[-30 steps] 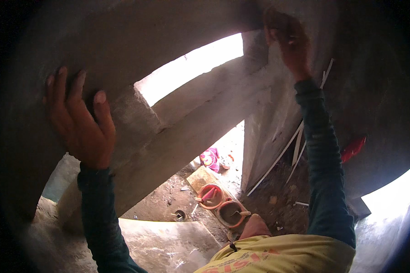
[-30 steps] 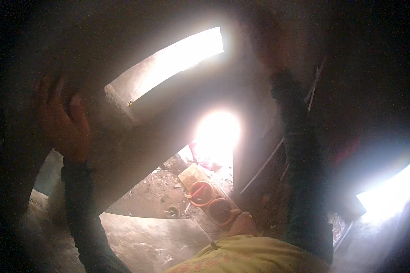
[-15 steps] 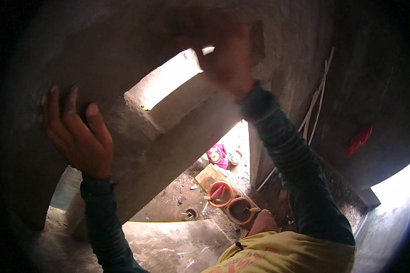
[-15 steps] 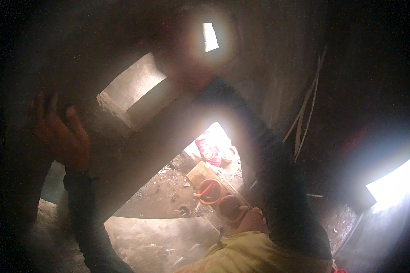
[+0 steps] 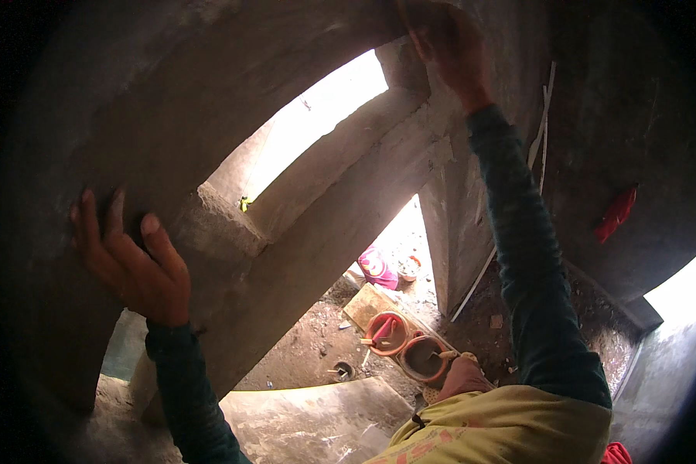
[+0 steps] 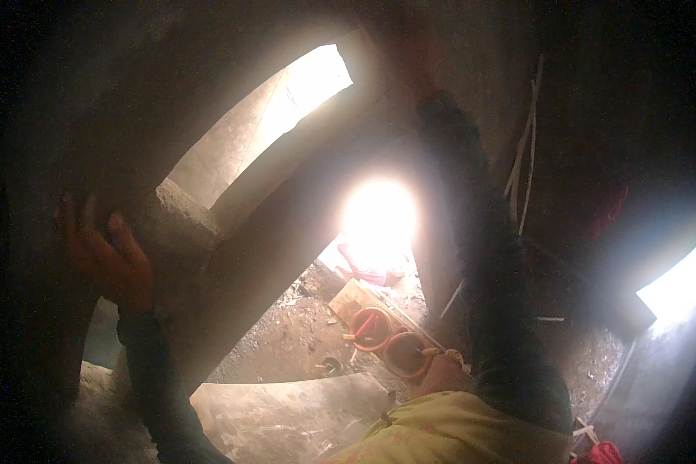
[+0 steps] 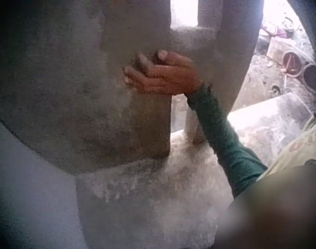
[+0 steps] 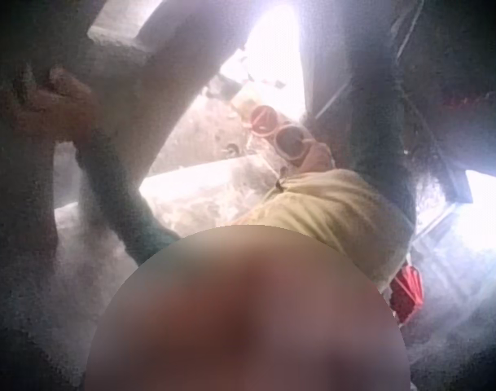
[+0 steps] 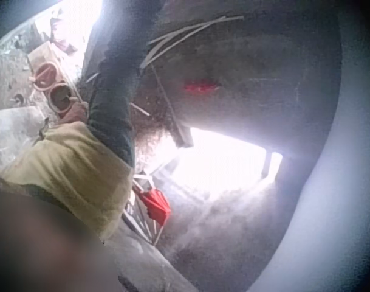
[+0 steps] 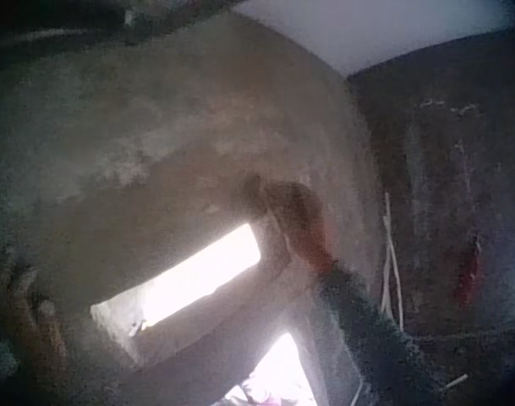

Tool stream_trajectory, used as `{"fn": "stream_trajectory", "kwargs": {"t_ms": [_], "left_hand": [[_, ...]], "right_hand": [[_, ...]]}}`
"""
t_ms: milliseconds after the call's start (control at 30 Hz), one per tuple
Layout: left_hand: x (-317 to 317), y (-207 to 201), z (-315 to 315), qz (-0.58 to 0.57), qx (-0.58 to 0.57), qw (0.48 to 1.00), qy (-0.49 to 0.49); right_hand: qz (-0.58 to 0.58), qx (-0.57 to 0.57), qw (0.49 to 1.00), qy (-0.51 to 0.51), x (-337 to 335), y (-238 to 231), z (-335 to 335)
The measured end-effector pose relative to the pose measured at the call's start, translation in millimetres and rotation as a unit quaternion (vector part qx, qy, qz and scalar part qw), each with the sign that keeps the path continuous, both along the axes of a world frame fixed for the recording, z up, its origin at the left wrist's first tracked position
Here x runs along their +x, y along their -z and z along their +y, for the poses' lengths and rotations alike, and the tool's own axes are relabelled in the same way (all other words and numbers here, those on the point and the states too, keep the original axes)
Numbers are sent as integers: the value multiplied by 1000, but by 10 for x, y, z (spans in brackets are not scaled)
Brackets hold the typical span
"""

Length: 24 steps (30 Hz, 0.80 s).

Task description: The person scoops cement from a bucket using a trowel and applies it to a concrete wall. They smooth the surface with a hand trowel and then use a sanding block to finish the edges around a rectangular opening.

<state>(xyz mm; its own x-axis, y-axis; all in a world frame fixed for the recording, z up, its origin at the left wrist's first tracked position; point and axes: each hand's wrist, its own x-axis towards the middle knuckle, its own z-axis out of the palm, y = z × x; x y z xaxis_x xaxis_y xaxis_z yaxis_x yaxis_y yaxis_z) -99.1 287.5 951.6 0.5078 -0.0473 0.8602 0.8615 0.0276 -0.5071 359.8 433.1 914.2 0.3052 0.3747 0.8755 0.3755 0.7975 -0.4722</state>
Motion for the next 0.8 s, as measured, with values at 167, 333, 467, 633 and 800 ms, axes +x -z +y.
{"fn": "stream_trajectory", "kwargs": {"t_ms": [167,333,467,633,800], "left_hand": [[17,-17,-15,17,8,1000,1],[18,-21,-10,29,26,999,-20],[4,-27,-10,41,24,999,-6],[-35,-58,-20,31,16,999,0],[-20,-10,7,18,28,998,-54]], "right_hand": [[-80,114,962,233,204,98,176],[-28,105,991,-74,-265,-37,-11],[-227,149,938,216,-1529,23,-591],[-162,156,963,145,-2057,170,-1061],[-12,132,991,6,-804,42,-657]]}}
